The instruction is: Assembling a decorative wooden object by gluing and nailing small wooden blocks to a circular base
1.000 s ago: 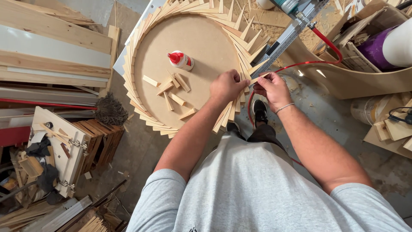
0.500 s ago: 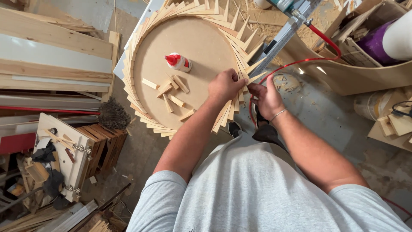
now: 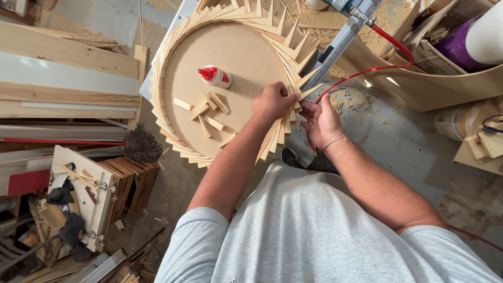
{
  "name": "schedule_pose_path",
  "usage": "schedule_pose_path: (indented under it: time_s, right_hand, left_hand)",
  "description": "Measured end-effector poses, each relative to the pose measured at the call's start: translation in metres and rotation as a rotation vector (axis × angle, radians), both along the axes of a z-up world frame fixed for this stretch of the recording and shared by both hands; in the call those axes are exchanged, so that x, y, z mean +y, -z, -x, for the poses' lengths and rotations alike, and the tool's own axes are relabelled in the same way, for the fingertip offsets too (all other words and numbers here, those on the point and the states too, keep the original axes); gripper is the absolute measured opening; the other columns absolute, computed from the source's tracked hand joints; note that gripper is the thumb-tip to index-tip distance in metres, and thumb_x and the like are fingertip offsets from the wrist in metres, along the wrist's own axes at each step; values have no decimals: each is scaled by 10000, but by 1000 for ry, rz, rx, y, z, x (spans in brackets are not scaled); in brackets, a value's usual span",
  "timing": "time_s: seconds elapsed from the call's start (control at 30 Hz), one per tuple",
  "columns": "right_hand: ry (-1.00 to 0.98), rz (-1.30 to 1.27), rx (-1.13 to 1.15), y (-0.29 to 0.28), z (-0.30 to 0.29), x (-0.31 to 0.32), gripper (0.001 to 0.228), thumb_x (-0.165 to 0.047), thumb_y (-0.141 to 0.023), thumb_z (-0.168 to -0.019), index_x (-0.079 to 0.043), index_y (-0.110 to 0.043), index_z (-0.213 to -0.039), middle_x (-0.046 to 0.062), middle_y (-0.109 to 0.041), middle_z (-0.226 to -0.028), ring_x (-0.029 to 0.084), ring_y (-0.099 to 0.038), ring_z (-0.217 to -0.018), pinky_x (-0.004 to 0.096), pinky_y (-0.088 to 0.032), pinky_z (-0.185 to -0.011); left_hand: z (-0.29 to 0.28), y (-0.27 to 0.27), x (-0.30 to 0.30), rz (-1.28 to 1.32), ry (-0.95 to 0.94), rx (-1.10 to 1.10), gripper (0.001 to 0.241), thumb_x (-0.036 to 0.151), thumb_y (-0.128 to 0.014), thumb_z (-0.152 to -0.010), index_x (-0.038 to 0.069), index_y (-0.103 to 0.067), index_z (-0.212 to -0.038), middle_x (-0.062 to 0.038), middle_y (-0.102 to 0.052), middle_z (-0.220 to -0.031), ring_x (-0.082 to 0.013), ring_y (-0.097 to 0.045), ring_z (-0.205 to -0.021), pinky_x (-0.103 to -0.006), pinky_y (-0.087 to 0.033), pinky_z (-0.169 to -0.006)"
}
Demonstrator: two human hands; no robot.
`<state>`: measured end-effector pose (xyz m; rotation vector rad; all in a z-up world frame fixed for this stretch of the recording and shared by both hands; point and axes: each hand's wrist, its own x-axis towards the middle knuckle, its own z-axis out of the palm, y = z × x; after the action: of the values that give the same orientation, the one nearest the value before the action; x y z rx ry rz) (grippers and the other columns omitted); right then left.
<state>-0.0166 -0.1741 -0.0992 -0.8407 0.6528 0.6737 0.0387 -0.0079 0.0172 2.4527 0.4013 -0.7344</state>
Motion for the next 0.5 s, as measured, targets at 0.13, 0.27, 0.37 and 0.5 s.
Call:
schedule_pose_path:
  time_s: [0.13, 0.27, 0.37, 0.5]
  right_hand:
    - [-25, 75, -107, 8, 9, 3, 913, -747, -138, -992, -69, -571, -1422, 83, -615, -1322, 271, -533, -1302, 525, -283, -1174]
    - [-29, 217, -329, 0, 24, 6, 798, -669, -192, -1059, -79, -484, -1511, 136, -579, -1437, 300, -549, -1312, 483, -376, -1113]
    - [-62, 365, -502, -11, 30, 9, 707, -580, -246, -1108, -60, -453, -1539, 205, -542, -1489, 354, -526, -1349, 496, -407, -1103]
    - [-152, 563, -689, -23, 33, 15, 604, -469, -236, -1142, -98, -407, -1588, 221, -461, -1556, 404, -433, -1430, 548, -352, -1176]
  left_hand:
    - [-1, 1, 0, -2, 3, 6, 408, 614, -697, -758, 216, -621, -806, -81, -711, -806, -322, -742, -925, -422, -582, -781]
    - [0, 5, 0, -12, 12, 9, 391, 603, -695, -764, 222, -617, -803, -67, -709, -796, -308, -745, -912, -420, -582, -769]
    - [-1, 3, 0, -17, 13, 3, 396, 611, -700, -761, 225, -616, -797, -62, -706, -790, -300, -746, -902, -413, -582, -758]
    - [1, 5, -1, -21, 22, -13, 391, 608, -699, -771, 230, -602, -793, -35, -688, -756, -278, -749, -855, -388, -575, -724]
